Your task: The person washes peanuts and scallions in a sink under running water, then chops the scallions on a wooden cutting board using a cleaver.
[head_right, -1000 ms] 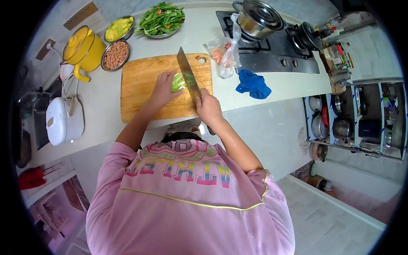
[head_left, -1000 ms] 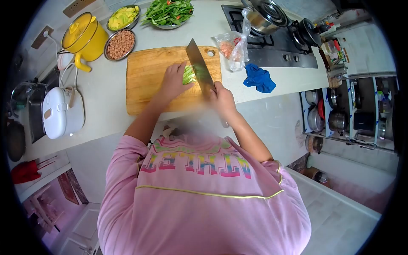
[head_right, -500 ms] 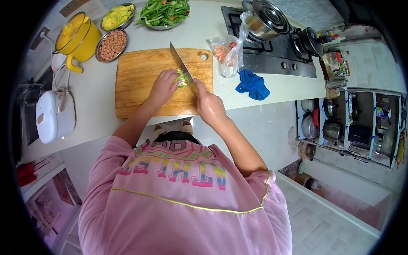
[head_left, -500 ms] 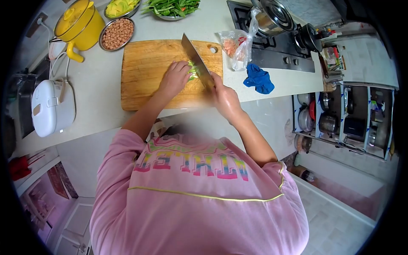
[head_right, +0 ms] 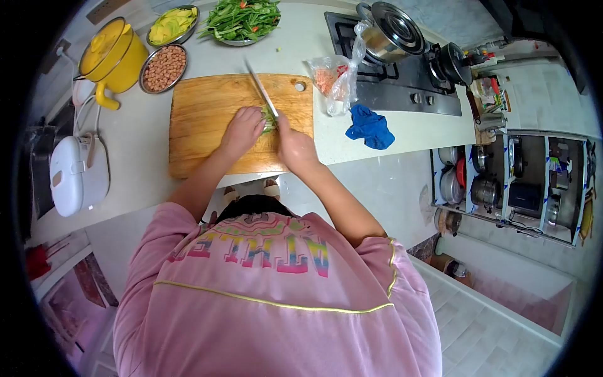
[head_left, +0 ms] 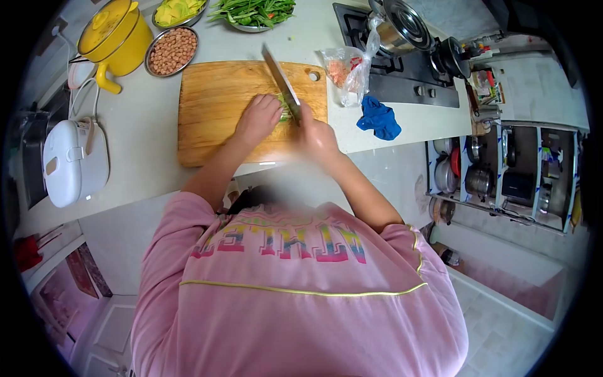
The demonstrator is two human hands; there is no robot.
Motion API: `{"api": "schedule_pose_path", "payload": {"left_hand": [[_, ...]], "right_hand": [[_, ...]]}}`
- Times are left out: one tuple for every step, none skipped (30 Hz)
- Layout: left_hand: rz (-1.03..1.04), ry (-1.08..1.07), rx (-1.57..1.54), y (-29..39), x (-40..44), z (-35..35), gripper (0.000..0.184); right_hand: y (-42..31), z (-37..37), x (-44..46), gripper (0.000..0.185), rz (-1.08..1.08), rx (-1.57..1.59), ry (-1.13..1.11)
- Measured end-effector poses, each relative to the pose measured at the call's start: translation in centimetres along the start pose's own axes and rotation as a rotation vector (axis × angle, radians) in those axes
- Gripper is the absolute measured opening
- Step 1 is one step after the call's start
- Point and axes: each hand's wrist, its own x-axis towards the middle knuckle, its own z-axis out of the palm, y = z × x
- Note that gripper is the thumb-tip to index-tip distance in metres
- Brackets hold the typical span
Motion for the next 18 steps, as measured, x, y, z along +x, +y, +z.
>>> {"api": "schedule_pose_path", "payload": {"left_hand": [[-0.008,-0.011,-0.002,-0.1,0.0,-0.1,0.011],[-0.019,-0.019,-0.005,-0.2,0.1,-0.1,0.011],[-0.038,-0.031,-0.011,-0.1,-0.1,0.0,0.011],[-0.047,-0.029,-0.013,-0.1,-0.3,0.1,0.010],[-0.050,-0.032,-0.016,-0.2,-0.3,0.1,0.010],[-0.048,-0.035,-0.016,-0.3,-0.3,0.1,0.010],[-0.047,-0.035,-0.005,-0.3,-0.2,0.2,0.010],[-0.049,-0.032,0.006,-0.4,-0.3,0.3,0.009],[-0.056,-0.028,0.016,-0.4,-0.3,0.5,0.009],[-0.055,-0.021,0.017,-0.4,-0.2,0.4,0.009],[-0.055,-0.017,0.018,-0.4,-0.2,0.4,0.009],[-0.055,-0.015,0.018,-0.4,-0.2,0.5,0.009],[-0.058,-0.025,0.016,-0.4,-0.2,0.5,0.009],[-0.061,-0.035,0.015,-0.5,-0.2,0.6,0.009],[-0.066,-0.045,0.014,-0.6,-0.3,0.6,0.009],[-0.062,-0.041,0.021,-0.7,-0.2,0.6,0.009],[-0.060,-0.038,0.026,-0.8,-0.1,0.6,0.009],[-0.058,-0.041,0.027,-0.6,-0.2,0.7,0.009]], "right_hand": [[0.4,-0.2,-0.4,0.060,0.005,0.045,0.055],[0.5,-0.2,-0.9,0.059,0.040,0.060,0.115],[0.8,-0.5,-1.2,0.058,0.047,0.050,0.098],[0.7,-1.2,-1.6,0.058,0.061,0.046,0.082],[0.4,-1.8,-1.9,0.057,0.080,0.045,0.070],[0.1,-2.4,-2.0,0.055,0.079,0.048,0.025],[0.2,-2.2,-2.0,0.055,0.086,0.045,0.004],[0.4,-1.9,-2.0,0.055,0.089,0.040,-0.019],[0.5,-1.7,-2.0,0.055,0.093,0.033,-0.047],[0.3,-1.7,-2.0,0.055,0.098,0.032,-0.056],[0.0,-1.8,-2.2,0.055,0.105,0.031,-0.066],[-0.3,-1.8,-2.2,0.055,0.114,0.033,-0.077],[-0.3,-1.8,-2.2,0.055,0.109,0.031,-0.080],[-0.3,-1.8,-2.2,0.055,0.104,0.030,-0.083],[-0.3,-1.7,-2.1,0.055,0.098,0.028,-0.087],[-0.3,-1.8,-1.9,0.055,0.079,0.045,-0.088],[-0.3,-1.8,-1.3,0.055,0.062,0.043,-0.095],[-0.3,-1.6,-0.6,0.055,0.050,0.042,-0.104]]}}
